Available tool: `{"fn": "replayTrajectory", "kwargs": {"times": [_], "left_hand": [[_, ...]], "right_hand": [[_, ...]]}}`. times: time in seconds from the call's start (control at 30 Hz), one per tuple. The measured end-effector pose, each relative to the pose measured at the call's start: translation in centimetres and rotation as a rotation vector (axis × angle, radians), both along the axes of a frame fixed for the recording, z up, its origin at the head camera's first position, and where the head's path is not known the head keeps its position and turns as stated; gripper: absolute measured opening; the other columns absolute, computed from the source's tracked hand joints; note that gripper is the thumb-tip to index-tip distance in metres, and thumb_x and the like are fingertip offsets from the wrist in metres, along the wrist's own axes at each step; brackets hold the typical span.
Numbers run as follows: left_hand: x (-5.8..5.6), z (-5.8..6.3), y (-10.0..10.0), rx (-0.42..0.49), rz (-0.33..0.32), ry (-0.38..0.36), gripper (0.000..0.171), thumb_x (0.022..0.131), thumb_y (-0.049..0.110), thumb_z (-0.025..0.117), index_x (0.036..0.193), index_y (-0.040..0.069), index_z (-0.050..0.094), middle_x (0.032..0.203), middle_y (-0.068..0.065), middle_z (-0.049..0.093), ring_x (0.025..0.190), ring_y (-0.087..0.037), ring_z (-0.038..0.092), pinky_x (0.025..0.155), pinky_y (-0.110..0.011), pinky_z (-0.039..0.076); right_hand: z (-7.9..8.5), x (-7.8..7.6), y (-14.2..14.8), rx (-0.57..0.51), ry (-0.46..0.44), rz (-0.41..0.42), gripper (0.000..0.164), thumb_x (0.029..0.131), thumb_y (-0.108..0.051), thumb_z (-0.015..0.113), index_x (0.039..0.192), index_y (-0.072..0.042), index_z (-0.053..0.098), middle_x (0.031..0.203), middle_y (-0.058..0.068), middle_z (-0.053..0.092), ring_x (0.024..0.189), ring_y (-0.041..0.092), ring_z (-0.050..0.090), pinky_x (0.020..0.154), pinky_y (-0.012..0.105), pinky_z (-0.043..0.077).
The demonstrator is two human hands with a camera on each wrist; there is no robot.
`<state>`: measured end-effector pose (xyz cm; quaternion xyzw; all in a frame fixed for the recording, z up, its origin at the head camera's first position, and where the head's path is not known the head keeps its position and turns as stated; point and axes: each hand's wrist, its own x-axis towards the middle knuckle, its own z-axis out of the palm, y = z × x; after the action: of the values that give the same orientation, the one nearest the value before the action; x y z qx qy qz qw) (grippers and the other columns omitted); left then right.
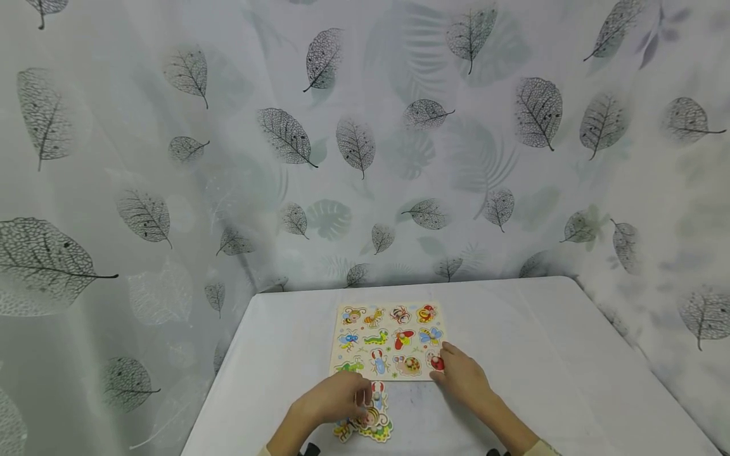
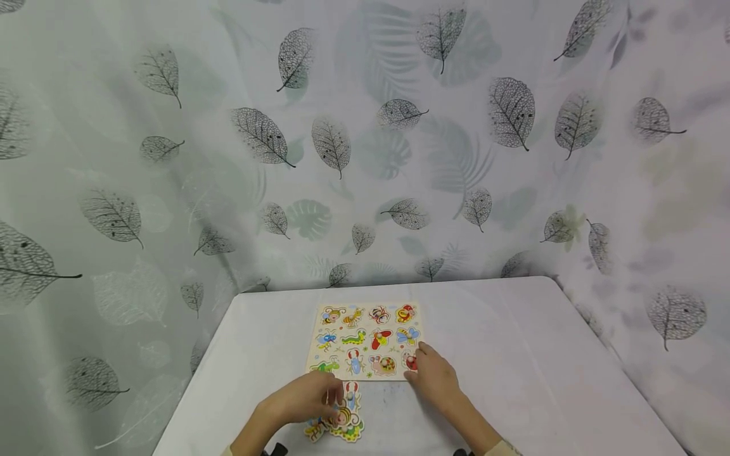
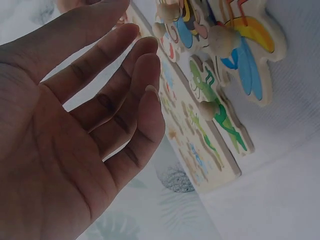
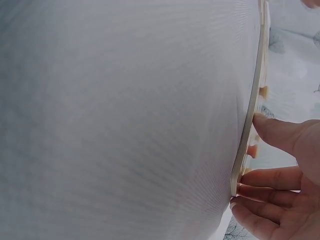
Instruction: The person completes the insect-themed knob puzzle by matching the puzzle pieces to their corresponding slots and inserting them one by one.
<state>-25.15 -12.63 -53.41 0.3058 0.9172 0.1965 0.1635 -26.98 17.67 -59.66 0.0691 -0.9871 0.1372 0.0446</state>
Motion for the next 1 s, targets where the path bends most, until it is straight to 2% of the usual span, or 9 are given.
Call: {"fn": "replayTrajectory", "kwargs": {"times": [0.23,0.37,0.67,0.87,1.0], "left_hand": [[0.4,-0.8,-0.1,-0.01,0.011,-0.023,0.018,0.082,0.023,0.089,0.085,0.023,0.072,0.073,0.02,0.059,0.069,0.001,0.055,0.066,-0.02,0.049],[0.5,-1.0,-0.1,-0.016,0.006,-0.015,0.019,0.08,0.02,0.09,0.085,0.023,0.071,0.072,0.019,0.059,0.067,0.001,0.055,0.065,-0.02,0.049],[0.9,-1.8,0.1,-0.03,0.001,0.029,0.021,0.08,0.019,0.09,0.089,0.024,0.071,0.073,0.02,0.058,0.067,0.002,0.053,0.065,-0.019,0.048],[0.7,-2.0,0.2,-0.035,-0.009,0.071,0.021,0.08,0.021,0.09,0.086,0.023,0.07,0.074,0.019,0.057,0.067,0.002,0.051,0.064,-0.02,0.048],[0.6,-2.2,0.2,-0.041,0.002,0.067,0.021,0.08,0.021,0.091,0.086,0.023,0.07,0.072,0.02,0.056,0.066,0.002,0.051,0.064,-0.019,0.048]], "right_hand": [[0.2,-0.3,-0.1,-0.011,0.035,0.012,0.058,0.084,-0.033,0.088,0.121,0.007,0.068,0.14,0.024,0.062,0.123,0.041,0.065,0.098,0.052,0.056],[0.2,-0.3,0.0,-0.012,0.022,0.012,0.059,0.084,-0.033,0.088,0.122,0.008,0.068,0.141,0.025,0.061,0.124,0.042,0.064,0.098,0.052,0.056],[0.0,0.1,0.0,-0.009,-0.014,0.004,0.06,0.085,-0.034,0.087,0.123,0.008,0.067,0.141,0.025,0.061,0.124,0.043,0.063,0.099,0.053,0.056],[0.0,0.0,0.0,-0.005,-0.017,-0.001,0.06,0.085,-0.034,0.087,0.124,0.007,0.067,0.142,0.025,0.06,0.125,0.043,0.063,0.098,0.054,0.056],[0.0,-0.2,0.0,0.001,-0.023,-0.003,0.06,0.085,-0.035,0.087,0.124,0.007,0.067,0.142,0.025,0.06,0.125,0.043,0.063,0.099,0.054,0.056]]}}
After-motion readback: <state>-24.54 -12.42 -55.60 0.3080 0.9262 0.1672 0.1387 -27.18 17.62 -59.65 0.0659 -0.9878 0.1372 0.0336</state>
